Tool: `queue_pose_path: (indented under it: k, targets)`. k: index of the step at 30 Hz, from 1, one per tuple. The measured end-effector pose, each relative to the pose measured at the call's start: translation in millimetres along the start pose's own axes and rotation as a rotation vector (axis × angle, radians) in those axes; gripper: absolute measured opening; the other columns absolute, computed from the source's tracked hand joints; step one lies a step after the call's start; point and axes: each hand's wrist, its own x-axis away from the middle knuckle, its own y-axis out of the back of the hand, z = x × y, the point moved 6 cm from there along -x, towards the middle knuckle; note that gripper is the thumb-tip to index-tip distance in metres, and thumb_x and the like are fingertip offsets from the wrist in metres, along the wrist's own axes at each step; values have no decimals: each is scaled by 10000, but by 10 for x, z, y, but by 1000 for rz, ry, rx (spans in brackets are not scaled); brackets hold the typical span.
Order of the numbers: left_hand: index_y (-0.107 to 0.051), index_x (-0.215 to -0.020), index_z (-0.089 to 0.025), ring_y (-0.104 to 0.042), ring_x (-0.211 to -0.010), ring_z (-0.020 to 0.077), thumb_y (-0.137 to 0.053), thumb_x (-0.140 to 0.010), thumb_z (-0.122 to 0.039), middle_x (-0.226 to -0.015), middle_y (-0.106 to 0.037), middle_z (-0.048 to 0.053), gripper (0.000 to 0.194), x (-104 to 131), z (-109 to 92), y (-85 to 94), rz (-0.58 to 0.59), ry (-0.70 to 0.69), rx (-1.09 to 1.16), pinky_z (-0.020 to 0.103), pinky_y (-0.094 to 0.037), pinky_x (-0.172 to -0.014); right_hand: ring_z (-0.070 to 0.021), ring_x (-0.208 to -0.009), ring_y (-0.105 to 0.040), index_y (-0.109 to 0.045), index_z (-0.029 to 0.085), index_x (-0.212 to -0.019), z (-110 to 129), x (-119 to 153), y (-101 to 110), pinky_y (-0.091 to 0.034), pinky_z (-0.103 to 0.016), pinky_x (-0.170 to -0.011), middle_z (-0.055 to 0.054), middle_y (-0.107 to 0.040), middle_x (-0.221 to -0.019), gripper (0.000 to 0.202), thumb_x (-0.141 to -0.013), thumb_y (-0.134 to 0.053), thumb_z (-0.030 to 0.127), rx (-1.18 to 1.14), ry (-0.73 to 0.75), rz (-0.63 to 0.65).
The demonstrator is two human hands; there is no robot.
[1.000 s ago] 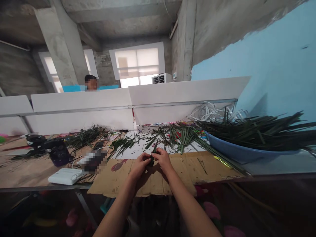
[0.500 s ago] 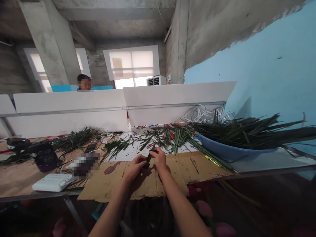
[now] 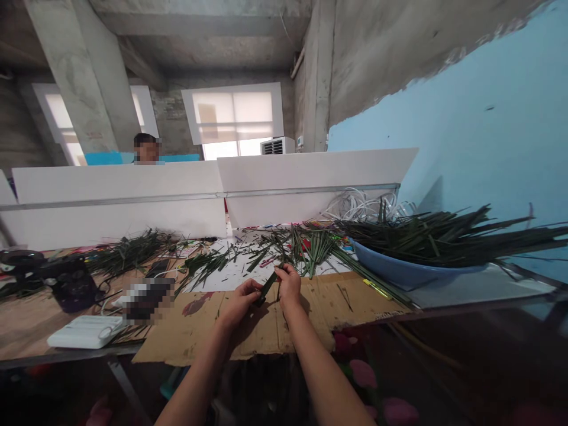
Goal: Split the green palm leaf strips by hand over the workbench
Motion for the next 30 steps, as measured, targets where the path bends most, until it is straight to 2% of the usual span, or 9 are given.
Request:
queue_pose_path:
  k: [5,11,13,17,22,30]
  targets:
    - [-630,-743,-200,-534,-574,122,-678,-615,-225,-631,-587,-15,139,-2,-4,19,-24,-1,10,215,-423,-541,-137,-561,-514,-656,206,-702,17,-9,27,-392,-246,-527,23,-645,-655,233,-581,-728,393,-5,-5,-20]
    - [-630,-747,-195,-546,-609,122,-687,-634,-243,-672,-613,-1,135,18,-17,110,-108,-18,30,221,-438,-579,-170,-588,-577,-740,185,-790,60,97,-128,-498,-292,-558,-18,-687,-708,346,-565,-809,438,44,-59,183]
    - [-637,-756,-193,-550,-614,126,-685,-639,-247,-683,-623,6,138,13,-4,122,-116,-16,30,222,-440,-575,-172,-583,-581,-732,185,-768,60,110,-145,-505,-293,-549,-19,-685,-697,357,-545,-822,450,56,-61,205]
    - [-638,-753,-188,-542,-587,121,-691,-620,-248,-652,-606,-1,155,-18,50,105,-95,-5,37,216,-433,-546,-136,-488,-526,-649,187,-646,21,64,-101,-477,-270,-489,18,-618,-577,352,-507,-833,454,82,-54,144]
    - [-625,-772,-188,-553,-574,123,-694,-626,-260,-658,-606,-6,177,-52,109,85,-70,1,44,217,-436,-528,-126,-443,-512,-580,199,-637,-24,16,-34,-450,-258,-458,41,-592,-525,362,-498,-823,428,118,-44,45]
    - [-626,-756,-188,-559,-602,122,-714,-632,-262,-668,-613,0,169,-62,109,101,-81,-24,23,214,-442,-560,-149,-469,-547,-585,196,-627,-3,37,-9,-440,-266,-469,28,-608,-525,312,-543,-801,404,163,-34,25]
